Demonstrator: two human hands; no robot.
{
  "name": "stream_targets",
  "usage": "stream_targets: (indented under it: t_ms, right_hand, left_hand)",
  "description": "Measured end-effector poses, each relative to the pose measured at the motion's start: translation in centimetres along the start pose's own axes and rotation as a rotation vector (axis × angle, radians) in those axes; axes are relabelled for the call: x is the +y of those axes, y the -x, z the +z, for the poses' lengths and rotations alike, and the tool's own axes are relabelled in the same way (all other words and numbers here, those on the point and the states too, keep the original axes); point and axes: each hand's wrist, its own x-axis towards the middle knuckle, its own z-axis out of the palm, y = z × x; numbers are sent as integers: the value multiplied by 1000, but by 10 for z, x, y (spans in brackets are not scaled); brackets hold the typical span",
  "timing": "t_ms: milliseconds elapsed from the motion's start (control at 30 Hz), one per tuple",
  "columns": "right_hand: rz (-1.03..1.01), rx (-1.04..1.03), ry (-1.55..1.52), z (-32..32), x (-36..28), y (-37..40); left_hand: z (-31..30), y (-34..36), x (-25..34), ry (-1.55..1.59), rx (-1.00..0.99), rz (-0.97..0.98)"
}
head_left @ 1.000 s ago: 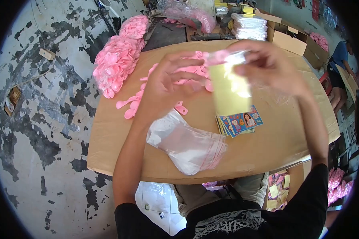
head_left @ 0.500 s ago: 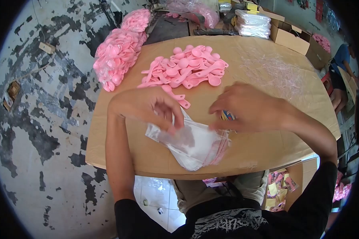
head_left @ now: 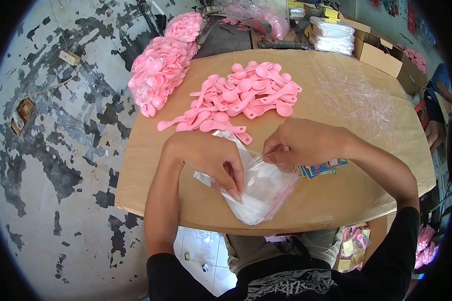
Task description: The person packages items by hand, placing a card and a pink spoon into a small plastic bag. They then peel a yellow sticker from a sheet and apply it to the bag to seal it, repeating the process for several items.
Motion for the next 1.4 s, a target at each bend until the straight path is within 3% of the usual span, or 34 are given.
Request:
stream_targets:
  t_ms: [133, 233, 333, 433, 533, 733, 833, 1033, 1133, 1233, 1300, 1400]
  right_hand:
    - [-45, 109, -23, -5, 7, 3]
    - [-122, 64, -86, -6, 12, 6]
    - [-34, 17, -3, 4, 6, 6]
    - [-175, 52, -11, 15, 14, 1]
    - [-110, 4, -2, 16, 11, 1]
    - [-43, -7, 139, 15, 7, 1]
    - [-91, 136, 82, 22, 7, 0]
    - [-163, 119, 86, 19, 20, 3]
    - [-266, 428, 125, 8, 31, 0]
    - [-237, 540, -84, -24, 18, 8]
    - [-301, 516, -117, -29, 14, 14]
    - [-305, 457, -57, -32, 15, 23]
  left_hand:
    - [-1, 1, -3, 11, 12, -3]
    - [-3, 7, 8, -1, 28, 12]
    - [-6, 12, 1, 80, 29, 57]
    - [-4, 14, 3, 44, 21, 128]
    - [-1, 5, 2, 76, -25, 129]
    - [-2, -3, 1, 54, -62, 35]
    - [-2, -2, 3, 37, -50, 58]
    - [0, -4, 0, 60, -40, 13]
    - [1, -6, 0, 124, -41, 27]
    - [-4, -2, 9, 132, -75, -17]
    - [-4, -7, -4, 285, 101, 282]
    - [11, -33, 12, 499, 546, 502]
